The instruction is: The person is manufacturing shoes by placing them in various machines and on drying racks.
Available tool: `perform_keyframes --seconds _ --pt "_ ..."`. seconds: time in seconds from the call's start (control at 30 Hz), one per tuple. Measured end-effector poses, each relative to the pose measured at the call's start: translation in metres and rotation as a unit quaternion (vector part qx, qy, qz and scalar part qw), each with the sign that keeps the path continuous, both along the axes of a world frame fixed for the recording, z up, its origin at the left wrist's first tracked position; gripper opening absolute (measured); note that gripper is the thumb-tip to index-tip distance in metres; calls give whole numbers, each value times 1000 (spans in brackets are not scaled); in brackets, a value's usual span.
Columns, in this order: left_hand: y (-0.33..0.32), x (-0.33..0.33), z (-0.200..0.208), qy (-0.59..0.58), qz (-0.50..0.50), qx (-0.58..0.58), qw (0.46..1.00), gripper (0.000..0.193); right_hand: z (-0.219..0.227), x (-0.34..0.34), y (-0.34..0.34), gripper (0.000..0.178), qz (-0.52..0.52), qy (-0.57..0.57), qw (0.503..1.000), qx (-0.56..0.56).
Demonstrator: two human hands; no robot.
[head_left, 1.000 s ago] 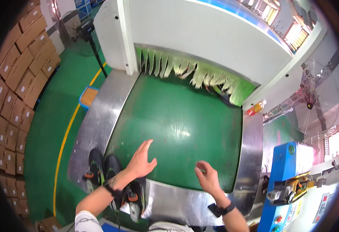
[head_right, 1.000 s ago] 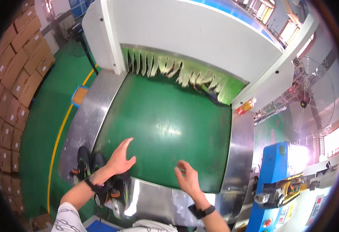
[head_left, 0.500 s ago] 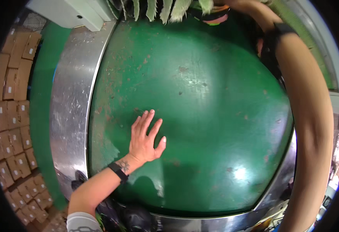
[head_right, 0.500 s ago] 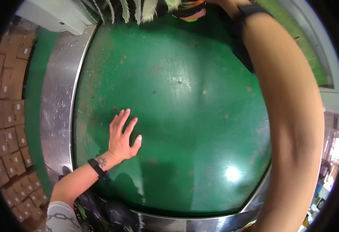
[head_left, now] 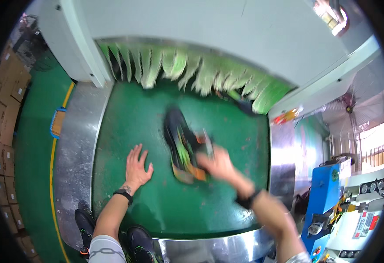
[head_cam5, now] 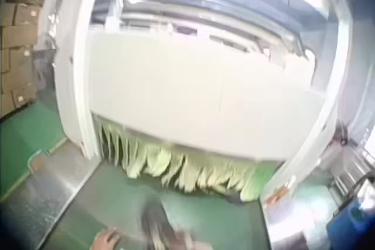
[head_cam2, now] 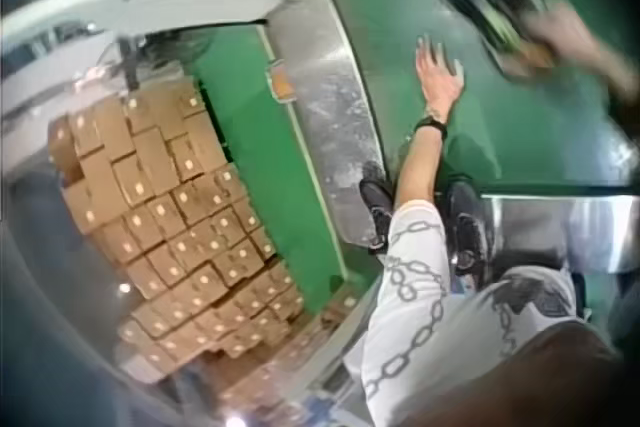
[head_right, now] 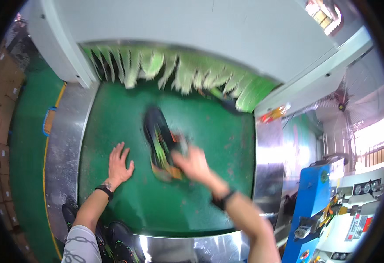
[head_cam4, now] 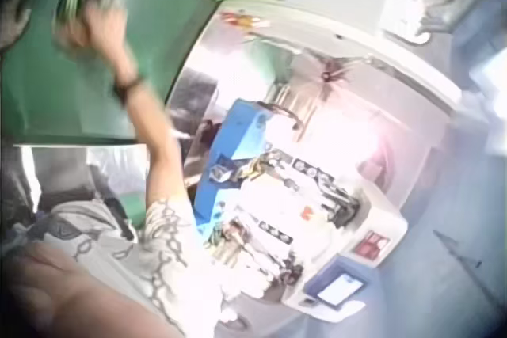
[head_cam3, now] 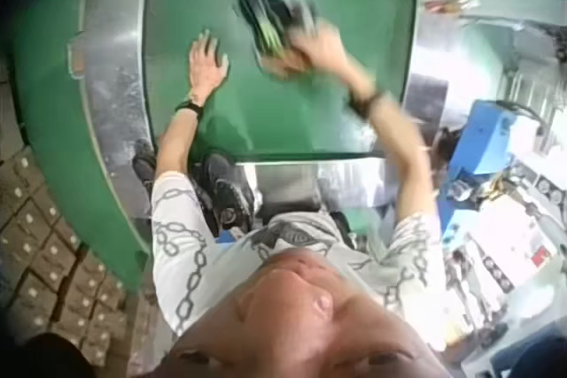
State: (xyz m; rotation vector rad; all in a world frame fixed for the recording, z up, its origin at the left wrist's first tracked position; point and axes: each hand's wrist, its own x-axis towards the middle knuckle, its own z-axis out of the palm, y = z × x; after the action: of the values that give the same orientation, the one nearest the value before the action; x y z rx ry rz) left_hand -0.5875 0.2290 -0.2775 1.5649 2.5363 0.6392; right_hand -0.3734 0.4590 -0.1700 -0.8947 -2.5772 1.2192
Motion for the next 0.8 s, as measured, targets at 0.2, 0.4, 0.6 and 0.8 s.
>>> perform_keyframes --seconds 0.2,0.4,0.6,0.8 --pt "41 77 135 -556 -29 -68 828 50 125 291 -227 30 -524 117 691 -484" --pt "-9 241 235 -629 -174 -124 747 92 218 428 -297 31 -568 66 770 -282" --pt "-18 418 306 -776 -366 -117 500 103 273 437 -351 62 -442 145 876 -129" --pt "-56 562 313 -708 -419 -268 501 71 245 526 -410 70 -432 365 823 48"
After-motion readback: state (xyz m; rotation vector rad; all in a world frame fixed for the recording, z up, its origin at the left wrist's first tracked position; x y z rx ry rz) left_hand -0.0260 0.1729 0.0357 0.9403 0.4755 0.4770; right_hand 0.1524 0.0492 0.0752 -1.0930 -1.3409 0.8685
